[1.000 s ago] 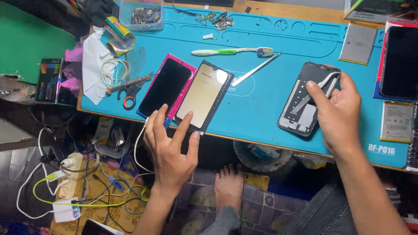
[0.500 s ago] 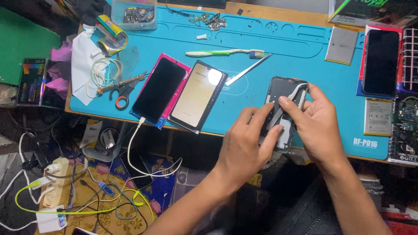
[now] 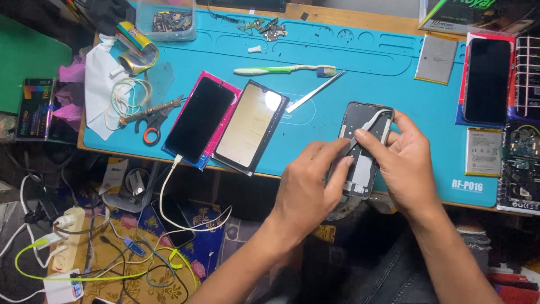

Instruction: Applying adhesive strips and cleaning the internal frame of a mobile phone during a repair process.

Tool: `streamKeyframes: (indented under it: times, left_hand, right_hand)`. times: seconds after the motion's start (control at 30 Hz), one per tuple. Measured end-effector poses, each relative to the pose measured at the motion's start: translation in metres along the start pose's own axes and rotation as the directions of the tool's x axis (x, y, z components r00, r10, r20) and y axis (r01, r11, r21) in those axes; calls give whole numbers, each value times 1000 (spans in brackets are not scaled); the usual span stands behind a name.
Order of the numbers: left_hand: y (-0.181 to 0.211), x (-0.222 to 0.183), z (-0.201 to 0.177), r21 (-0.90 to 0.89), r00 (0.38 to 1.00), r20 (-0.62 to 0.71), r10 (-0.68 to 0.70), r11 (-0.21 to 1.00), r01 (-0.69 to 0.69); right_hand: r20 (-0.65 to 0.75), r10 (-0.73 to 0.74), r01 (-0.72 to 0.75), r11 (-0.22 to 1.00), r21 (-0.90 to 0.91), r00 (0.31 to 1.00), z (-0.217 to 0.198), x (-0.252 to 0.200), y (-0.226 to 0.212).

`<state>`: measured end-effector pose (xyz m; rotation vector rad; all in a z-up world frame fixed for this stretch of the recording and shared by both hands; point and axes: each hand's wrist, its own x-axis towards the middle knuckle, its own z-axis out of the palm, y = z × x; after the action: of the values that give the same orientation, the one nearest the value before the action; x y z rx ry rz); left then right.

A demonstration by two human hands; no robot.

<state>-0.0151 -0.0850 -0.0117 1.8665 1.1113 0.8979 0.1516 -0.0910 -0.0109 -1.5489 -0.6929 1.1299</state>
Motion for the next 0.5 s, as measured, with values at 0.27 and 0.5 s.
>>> streamKeyframes:
  times: [0.27,0.5]
  left_hand:
    - [0,-29,-9,420,990,-83,117,905,-72]
    - [0,-27,-11,346,974,-154,165,933,-104]
  right_hand:
    - [-274,-84,75,996,-44,958,-45,21,19]
    - [-231,-145,123,987,-105,962,-51,24,29]
